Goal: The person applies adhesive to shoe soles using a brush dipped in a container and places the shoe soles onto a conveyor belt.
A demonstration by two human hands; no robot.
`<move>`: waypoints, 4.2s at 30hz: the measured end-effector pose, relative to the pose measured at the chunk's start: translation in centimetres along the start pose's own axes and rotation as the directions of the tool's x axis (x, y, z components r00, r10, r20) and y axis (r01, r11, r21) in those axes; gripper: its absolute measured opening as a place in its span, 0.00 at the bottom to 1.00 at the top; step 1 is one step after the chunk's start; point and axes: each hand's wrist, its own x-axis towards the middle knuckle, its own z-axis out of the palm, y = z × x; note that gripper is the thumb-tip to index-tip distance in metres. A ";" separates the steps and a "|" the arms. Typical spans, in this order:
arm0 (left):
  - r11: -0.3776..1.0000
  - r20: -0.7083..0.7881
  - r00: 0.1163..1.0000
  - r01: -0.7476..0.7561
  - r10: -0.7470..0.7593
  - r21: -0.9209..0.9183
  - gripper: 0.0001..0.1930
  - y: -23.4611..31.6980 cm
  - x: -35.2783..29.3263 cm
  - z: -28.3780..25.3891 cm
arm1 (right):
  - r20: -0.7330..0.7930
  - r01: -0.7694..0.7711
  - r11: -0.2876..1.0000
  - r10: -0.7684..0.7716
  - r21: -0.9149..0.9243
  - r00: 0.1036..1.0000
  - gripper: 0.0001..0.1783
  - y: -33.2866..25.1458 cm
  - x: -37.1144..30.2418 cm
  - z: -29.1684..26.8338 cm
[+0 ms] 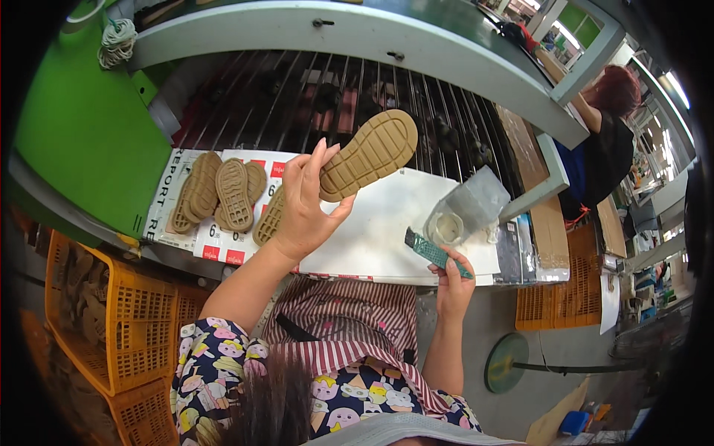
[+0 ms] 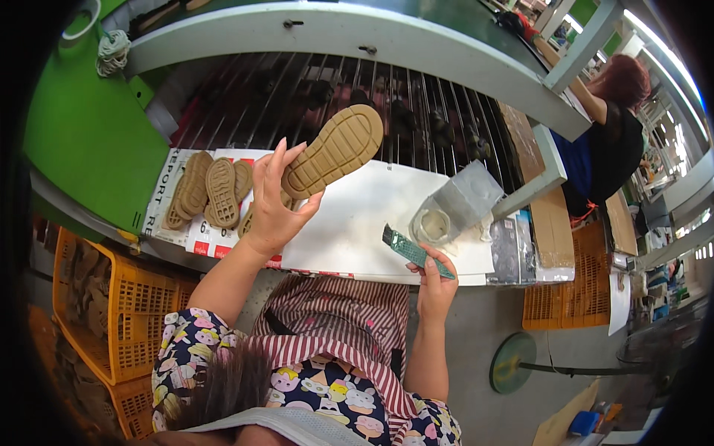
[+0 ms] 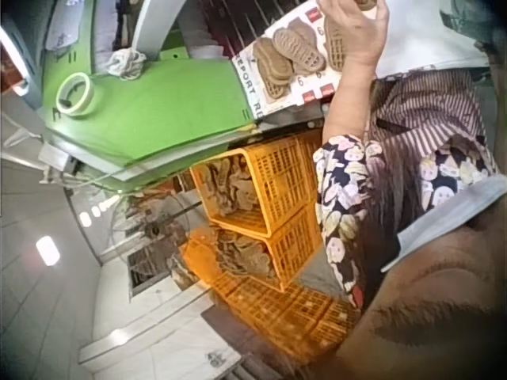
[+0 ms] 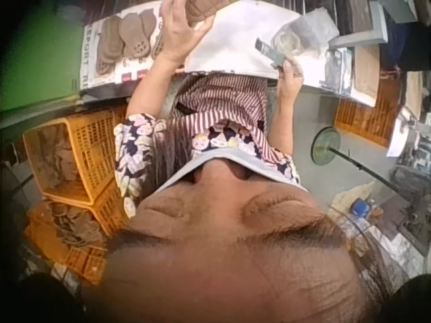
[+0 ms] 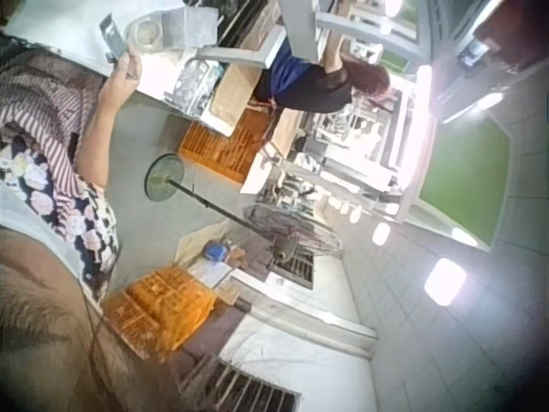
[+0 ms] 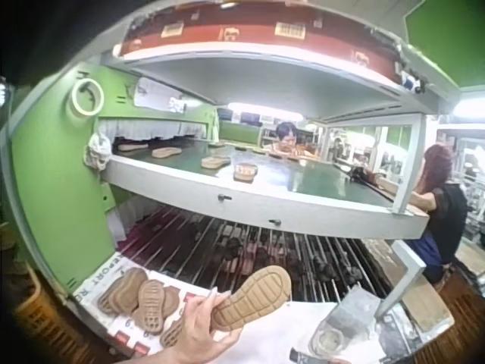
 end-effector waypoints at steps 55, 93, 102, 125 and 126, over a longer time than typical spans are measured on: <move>-0.563 0.605 0.759 0.616 0.239 -0.551 0.28 1.8 22.3 5.6 | 0.079 -0.304 0.941 0.295 0.151 0.952 0.11 4.6 -0.2 -0.2; -0.661 0.912 0.315 0.629 -0.264 -0.409 0.19 -6.0 -5.8 -2.5 | -0.025 0.150 0.623 -0.264 -0.768 0.964 0.11 -4.5 5.0 -1.5; -0.772 0.906 0.380 0.514 -0.185 -0.374 0.27 -1.7 -7.0 1.0 | 0.016 0.087 0.443 -0.161 -0.892 0.987 0.13 -3.1 6.3 -1.7; 0.468 0.486 0.821 0.571 -0.301 -0.675 0.43 2.7 -6.5 5.8 | -0.071 0.185 0.755 -0.293 -0.629 0.953 0.09 -4.7 0.9 0.1; 0.652 0.426 0.864 0.487 -0.266 -0.580 0.43 2.7 -6.7 6.2 | 0.015 0.335 0.727 -0.408 -0.600 0.913 0.08 -4.2 0.5 0.5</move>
